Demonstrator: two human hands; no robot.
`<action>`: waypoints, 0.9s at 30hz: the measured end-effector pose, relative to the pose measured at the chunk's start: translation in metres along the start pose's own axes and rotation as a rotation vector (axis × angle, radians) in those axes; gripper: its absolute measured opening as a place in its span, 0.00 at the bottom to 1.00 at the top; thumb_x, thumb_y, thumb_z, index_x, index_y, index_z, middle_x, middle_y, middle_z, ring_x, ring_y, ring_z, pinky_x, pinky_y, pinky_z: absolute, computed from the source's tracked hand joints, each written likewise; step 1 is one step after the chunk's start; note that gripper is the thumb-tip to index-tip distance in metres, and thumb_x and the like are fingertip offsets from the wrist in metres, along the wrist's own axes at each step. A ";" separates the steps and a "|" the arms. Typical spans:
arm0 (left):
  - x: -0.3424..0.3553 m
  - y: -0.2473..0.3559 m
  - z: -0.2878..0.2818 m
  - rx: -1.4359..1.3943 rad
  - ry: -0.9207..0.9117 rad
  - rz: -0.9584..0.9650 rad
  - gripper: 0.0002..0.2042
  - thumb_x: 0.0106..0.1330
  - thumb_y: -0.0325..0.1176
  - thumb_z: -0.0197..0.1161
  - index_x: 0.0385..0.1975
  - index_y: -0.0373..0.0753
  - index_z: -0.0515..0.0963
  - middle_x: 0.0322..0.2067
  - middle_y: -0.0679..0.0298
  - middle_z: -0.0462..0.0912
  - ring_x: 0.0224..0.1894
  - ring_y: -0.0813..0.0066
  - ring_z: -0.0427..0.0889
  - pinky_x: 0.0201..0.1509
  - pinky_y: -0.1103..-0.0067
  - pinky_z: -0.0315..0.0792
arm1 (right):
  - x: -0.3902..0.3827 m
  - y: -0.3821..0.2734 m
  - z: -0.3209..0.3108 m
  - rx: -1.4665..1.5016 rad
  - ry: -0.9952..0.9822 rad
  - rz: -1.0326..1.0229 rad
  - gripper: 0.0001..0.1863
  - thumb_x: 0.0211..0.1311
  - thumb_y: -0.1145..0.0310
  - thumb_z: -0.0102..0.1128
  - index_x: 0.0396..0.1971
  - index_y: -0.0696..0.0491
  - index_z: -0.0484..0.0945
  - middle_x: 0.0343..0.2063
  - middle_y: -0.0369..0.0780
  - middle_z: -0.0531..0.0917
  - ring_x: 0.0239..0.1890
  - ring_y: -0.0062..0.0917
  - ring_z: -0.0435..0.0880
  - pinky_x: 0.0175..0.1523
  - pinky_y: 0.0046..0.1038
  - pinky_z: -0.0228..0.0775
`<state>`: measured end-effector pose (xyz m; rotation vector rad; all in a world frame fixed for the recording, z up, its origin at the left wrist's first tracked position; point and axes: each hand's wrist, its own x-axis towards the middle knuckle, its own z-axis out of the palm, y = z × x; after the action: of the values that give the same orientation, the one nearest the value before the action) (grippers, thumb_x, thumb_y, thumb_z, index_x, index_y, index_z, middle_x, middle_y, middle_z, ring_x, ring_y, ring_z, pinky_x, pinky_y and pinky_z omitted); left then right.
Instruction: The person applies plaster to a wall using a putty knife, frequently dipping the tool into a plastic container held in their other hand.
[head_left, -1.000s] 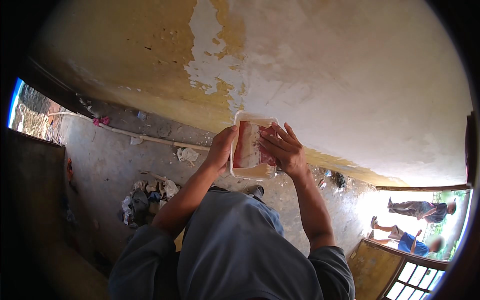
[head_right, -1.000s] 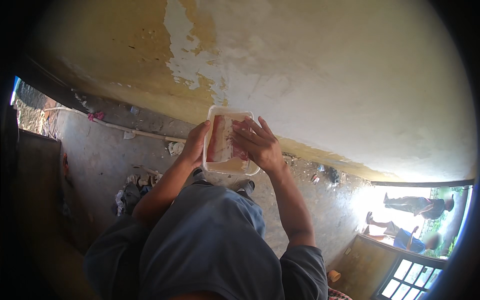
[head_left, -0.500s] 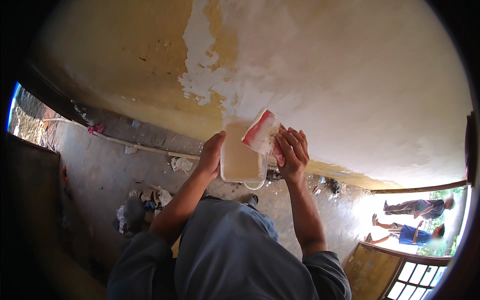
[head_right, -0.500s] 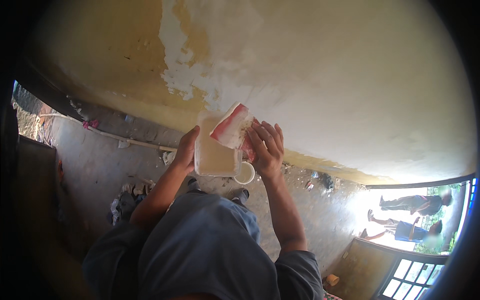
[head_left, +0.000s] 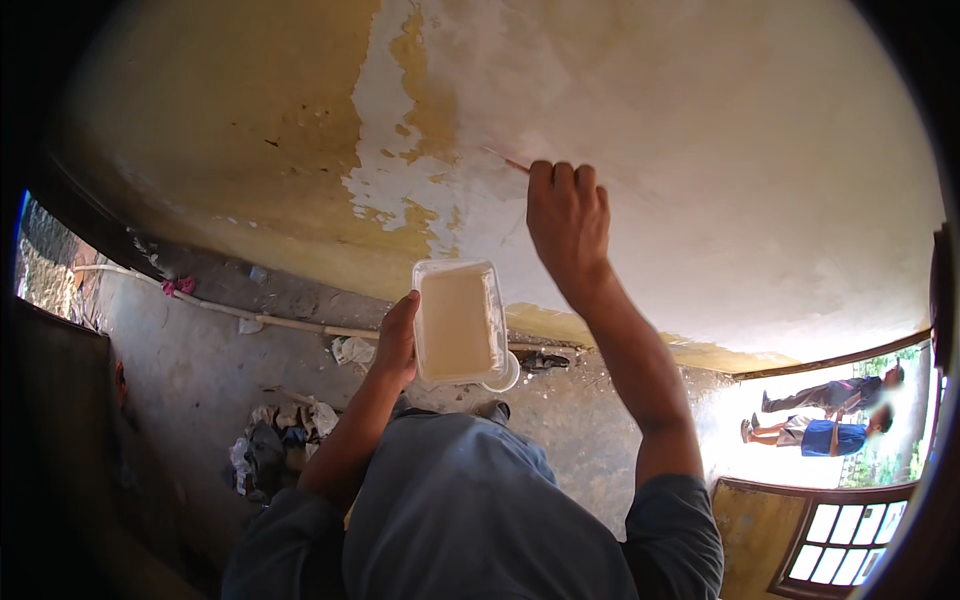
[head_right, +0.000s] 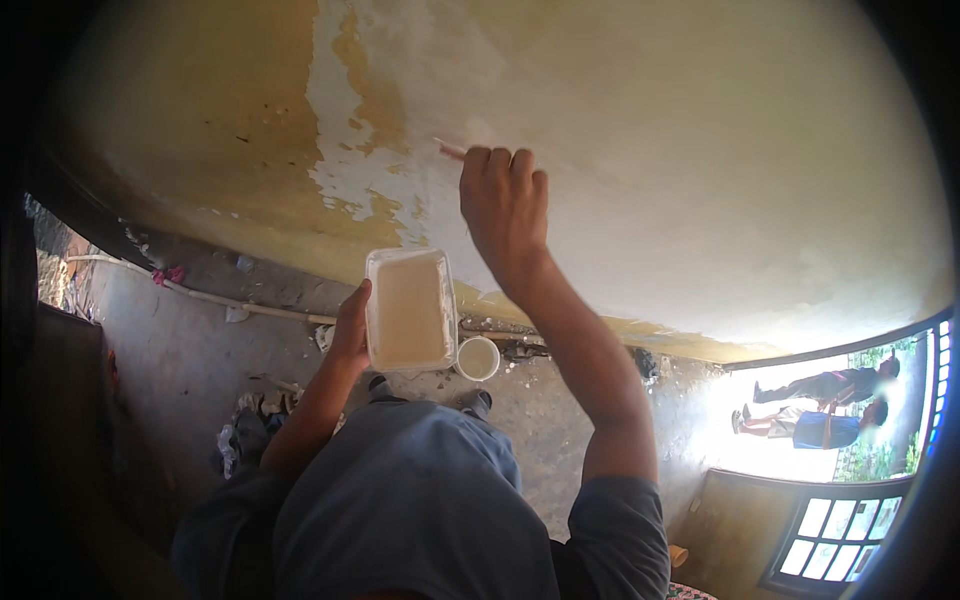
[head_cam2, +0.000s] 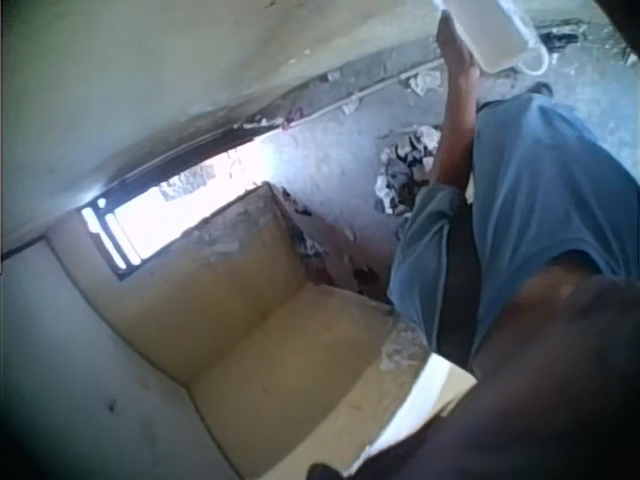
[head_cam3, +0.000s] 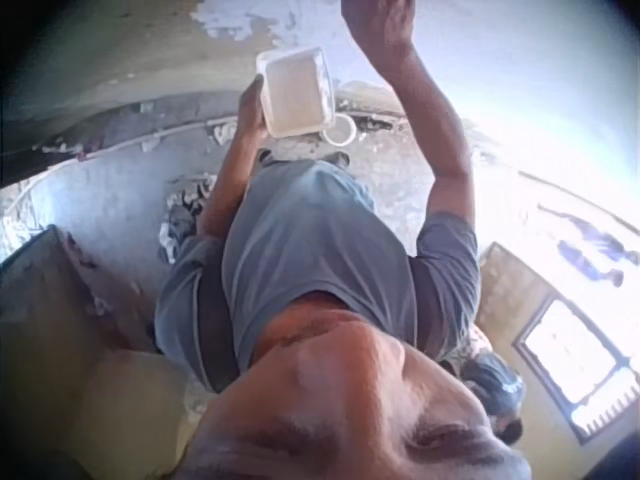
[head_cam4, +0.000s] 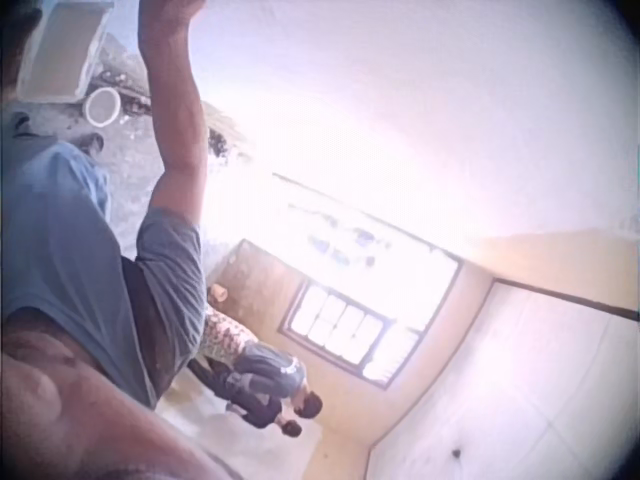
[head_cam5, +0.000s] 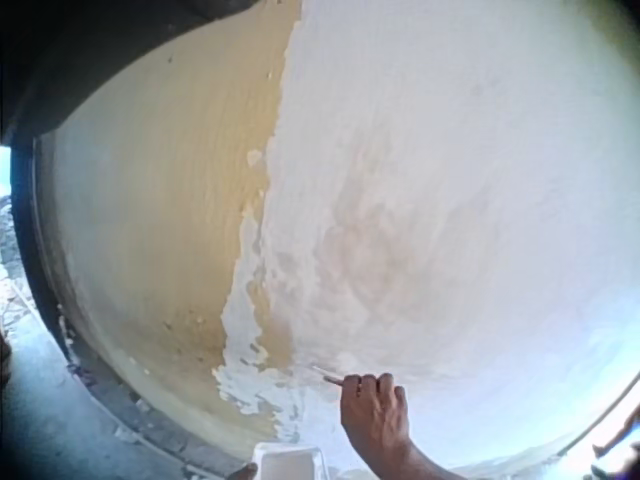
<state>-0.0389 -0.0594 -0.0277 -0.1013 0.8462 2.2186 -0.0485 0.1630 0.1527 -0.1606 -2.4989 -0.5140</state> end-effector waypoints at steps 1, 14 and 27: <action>0.000 0.000 -0.001 0.028 0.012 0.003 0.23 0.75 0.48 0.53 0.57 0.33 0.73 0.49 0.56 0.81 0.51 0.68 0.83 0.55 0.68 0.79 | 0.014 0.010 -0.007 -0.024 -0.009 -0.001 0.04 0.58 0.74 0.59 0.33 0.51 0.79 0.31 0.39 0.83 0.36 0.32 0.82 0.35 0.33 0.76; -0.006 -0.008 -0.008 0.033 0.055 0.039 0.21 0.76 0.45 0.52 0.56 0.33 0.74 0.48 0.57 0.82 0.49 0.69 0.84 0.52 0.72 0.80 | -0.032 0.057 -0.013 0.270 -0.319 0.029 0.07 0.61 0.75 0.53 0.37 0.52 0.78 0.31 0.43 0.81 0.35 0.40 0.84 0.38 0.43 0.79; -0.010 -0.011 -0.010 -0.008 -0.004 -0.023 0.23 0.76 0.46 0.52 0.58 0.32 0.72 0.49 0.57 0.82 0.51 0.68 0.84 0.55 0.70 0.80 | -0.066 0.049 0.051 0.176 0.199 -0.151 0.10 0.50 0.79 0.62 0.34 0.54 0.79 0.33 0.36 0.86 0.37 0.27 0.81 0.34 0.27 0.81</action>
<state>-0.0266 -0.0658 -0.0382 -0.1094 0.8299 2.1997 -0.0093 0.2284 0.0923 0.1419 -2.3569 -0.3485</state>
